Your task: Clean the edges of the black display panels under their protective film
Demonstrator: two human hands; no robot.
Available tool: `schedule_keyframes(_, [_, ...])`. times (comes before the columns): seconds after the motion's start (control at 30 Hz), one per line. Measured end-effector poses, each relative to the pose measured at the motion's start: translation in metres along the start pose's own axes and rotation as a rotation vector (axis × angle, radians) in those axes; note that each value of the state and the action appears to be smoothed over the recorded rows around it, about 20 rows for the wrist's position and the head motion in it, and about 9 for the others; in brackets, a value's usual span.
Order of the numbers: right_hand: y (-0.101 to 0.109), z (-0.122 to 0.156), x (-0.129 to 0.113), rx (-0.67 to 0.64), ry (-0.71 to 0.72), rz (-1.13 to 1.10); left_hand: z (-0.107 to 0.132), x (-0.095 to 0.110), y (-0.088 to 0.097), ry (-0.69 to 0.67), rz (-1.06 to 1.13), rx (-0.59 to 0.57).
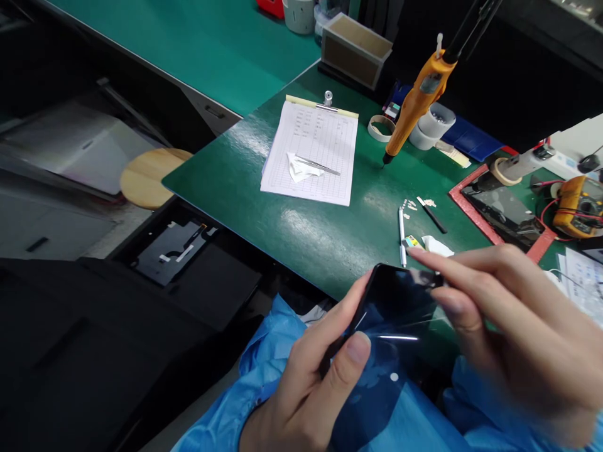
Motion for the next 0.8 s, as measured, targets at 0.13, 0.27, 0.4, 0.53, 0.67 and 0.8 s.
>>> schedule_keyframes(0.13, [0.005, -0.014, 0.011, -0.002, -0.058, 0.001, -0.006, 0.004, -0.005, 0.001, 0.09, -0.03])
schedule_keyframes(0.27, [0.008, -0.024, 0.017, -0.03, -0.068, -0.009, -0.01, 0.004, -0.005, 0.032, 0.171, -0.046])
schedule_keyframes(0.4, [0.005, -0.026, 0.018, -0.112, -0.076, -0.043, -0.011, 0.003, -0.001, 0.082, 0.156, -0.058])
schedule_keyframes(0.53, [-0.002, -0.026, 0.019, -0.124, -0.061, -0.092, -0.016, -0.001, 0.0, 0.112, 0.149, -0.081])
schedule_keyframes(0.67, [-0.01, -0.026, 0.018, -0.123, -0.032, -0.211, -0.021, -0.008, -0.003, 0.061, 0.159, -0.155])
schedule_keyframes(0.8, [-0.02, -0.027, 0.012, -0.188, -0.032, -0.391, -0.016, -0.013, -0.002, -0.036, 0.002, -0.144])
Point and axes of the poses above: each hand's wrist, its own z-axis away from the middle knuckle, its own y-axis out of the back of the hand, x = y × z, the point moved 3 cm from there along -z, towards the middle knuckle, and after that the axes turned 11 degrees about z, right-handed, at the moved point
